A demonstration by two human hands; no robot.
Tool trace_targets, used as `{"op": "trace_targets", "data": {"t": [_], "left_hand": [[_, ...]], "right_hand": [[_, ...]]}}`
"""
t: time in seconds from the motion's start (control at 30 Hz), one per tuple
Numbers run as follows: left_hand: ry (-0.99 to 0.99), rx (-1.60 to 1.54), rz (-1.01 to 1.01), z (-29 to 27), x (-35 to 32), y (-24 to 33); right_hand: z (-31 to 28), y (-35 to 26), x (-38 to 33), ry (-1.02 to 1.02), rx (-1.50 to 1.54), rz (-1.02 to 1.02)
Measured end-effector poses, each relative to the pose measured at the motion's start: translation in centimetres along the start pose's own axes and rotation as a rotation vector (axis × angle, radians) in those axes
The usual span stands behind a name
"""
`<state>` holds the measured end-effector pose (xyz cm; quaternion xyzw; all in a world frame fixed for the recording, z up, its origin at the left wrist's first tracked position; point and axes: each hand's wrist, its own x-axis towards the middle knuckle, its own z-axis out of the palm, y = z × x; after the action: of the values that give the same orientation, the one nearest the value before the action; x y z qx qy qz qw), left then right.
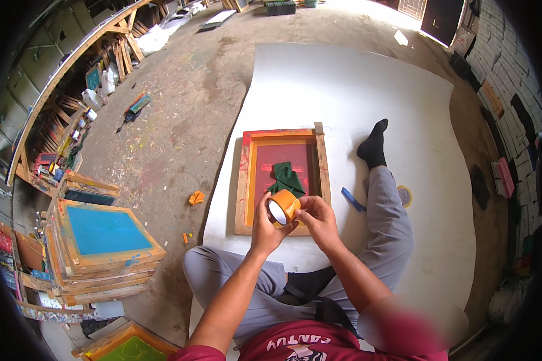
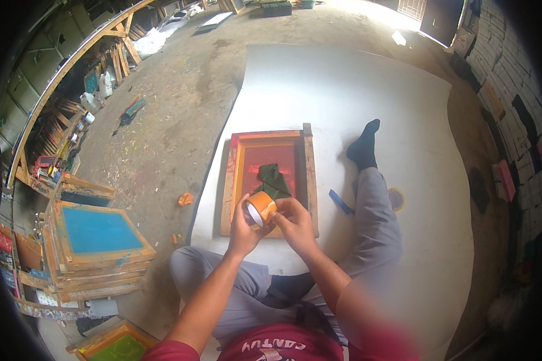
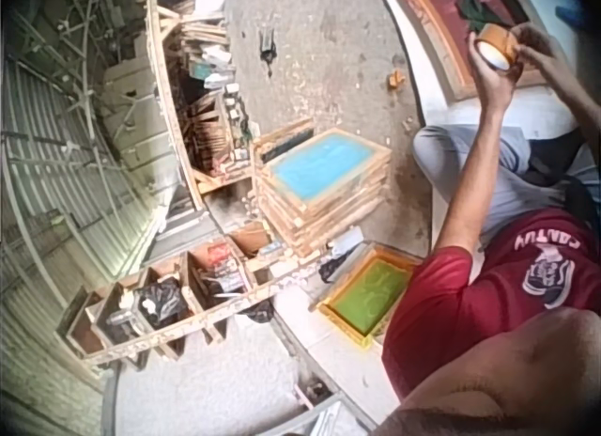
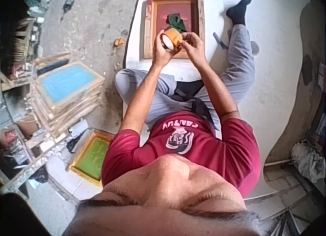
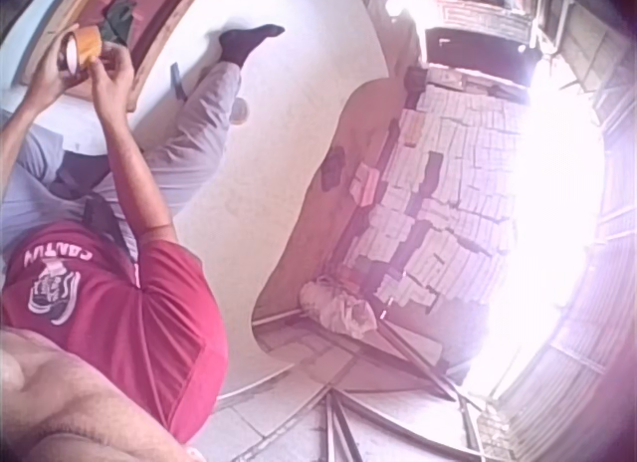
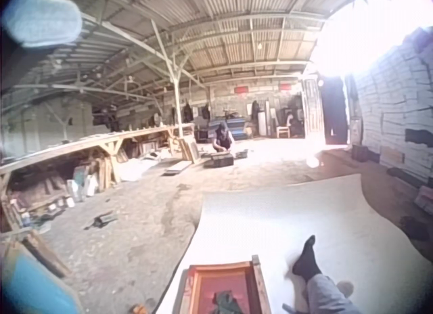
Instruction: The person sits on the floor and wipes a red screen printing frame with a green cloth, then applies yellow tape to its edges. They repeat the wiping and taping process, then switch to a blue screen printing frame and apply tape to its edges.
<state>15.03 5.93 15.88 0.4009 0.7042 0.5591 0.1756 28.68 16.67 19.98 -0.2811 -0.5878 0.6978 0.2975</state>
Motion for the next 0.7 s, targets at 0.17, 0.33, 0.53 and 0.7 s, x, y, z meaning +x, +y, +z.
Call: {"op": "trace_targets", "data": {"t": [0.17, 0.33, 0.53, 0.7], "left_hand": [[-0.044, -0.268, -0.012, 0.7, 0.1, -1.0], [-0.208, -0.632, -0.178, 0.6, 0.1, -1.5], [-0.369, -0.431, -0.227, -0.2, 0.1, -2.4], [-0.089, -0.199, -0.009, -1.8, -0.3, -1.7]], "right_hand": [[-0.1, 0.6, 0.3, 0.019, -0.029, -0.006], [-0.5, 1.6, 0.7, -0.012, 0.013, 0.020], [-0.6, 1.0, 1.2, -0.046, -0.179, -0.078], [0.0, -0.9, 1.5, -0.158, -0.261, -0.050]]}}
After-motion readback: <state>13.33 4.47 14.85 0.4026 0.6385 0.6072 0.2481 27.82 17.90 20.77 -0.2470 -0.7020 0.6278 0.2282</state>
